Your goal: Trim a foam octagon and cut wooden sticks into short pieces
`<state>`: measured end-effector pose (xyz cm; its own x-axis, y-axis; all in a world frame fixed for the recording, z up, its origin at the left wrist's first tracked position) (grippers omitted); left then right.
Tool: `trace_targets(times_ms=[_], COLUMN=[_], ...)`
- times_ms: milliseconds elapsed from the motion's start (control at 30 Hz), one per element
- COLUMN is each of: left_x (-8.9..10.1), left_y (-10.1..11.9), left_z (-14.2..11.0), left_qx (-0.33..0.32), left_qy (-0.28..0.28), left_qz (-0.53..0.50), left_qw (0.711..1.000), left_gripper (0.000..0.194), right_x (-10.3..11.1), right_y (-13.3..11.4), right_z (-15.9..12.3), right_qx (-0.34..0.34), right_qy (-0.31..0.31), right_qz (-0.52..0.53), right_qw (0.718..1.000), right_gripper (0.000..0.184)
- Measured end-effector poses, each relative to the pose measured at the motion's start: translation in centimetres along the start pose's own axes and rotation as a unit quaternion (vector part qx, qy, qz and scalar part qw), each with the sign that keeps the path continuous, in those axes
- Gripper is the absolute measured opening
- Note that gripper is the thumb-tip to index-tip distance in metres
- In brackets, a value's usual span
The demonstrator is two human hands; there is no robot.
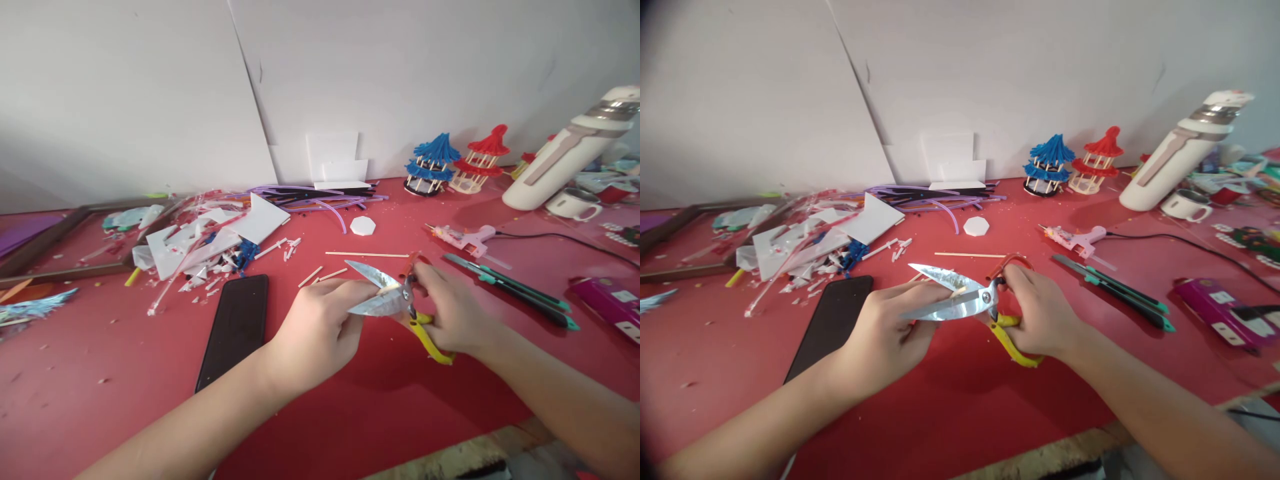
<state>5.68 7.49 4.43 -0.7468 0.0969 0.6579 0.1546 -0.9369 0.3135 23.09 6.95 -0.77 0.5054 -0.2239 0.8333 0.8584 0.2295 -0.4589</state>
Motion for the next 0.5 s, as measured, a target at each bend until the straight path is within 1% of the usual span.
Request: trace_targets(times_ms=[67,167,267,500], left_x=[-0.02,0.10,0.03,0.20], left_y=[0.03,0.28,0.27,0.06], left_z=[0.12,0.30,0.30,0.22], left_qx=[0.004,-0.001,0.012,0.031], left_qy=[-0.012,-0.007,-0.011,0.005], left_qz=[-0.015,-0.024,-0.023,-0.028], left_qw=[1.000,1.000,1.000,0.999], left_gripper=[0.036,0.037,0.036,0.035], right_x=[0.11,0.43,0.67,0.79], right_y=[-0.12,-0.32,-0.37,-0.08], right_z=[0.01,-0.08,-0.22,-0.24], right_qx=[0.008,0.025,0.036,0.026], right_qy=[0.006,0.023,0.034,0.035], right_qz=[-0.001,-0.006,-0.013,-0.006], right_qw=[1.000,0.999,0.999,0.999], right_gripper=[0.030,0.028,0.023,0.026])
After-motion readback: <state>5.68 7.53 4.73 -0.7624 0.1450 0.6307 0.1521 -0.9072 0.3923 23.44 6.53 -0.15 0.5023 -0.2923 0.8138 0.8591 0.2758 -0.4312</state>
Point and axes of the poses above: each hand's wrist, its own z-axis towards the middle knuckle, its own x-axis out of the back of the hand, y = z × x, the point moved 6 cm from there along z, towards the middle knuckle, and after that the axes turned 14 degrees about -x, right-handed, at the moved point
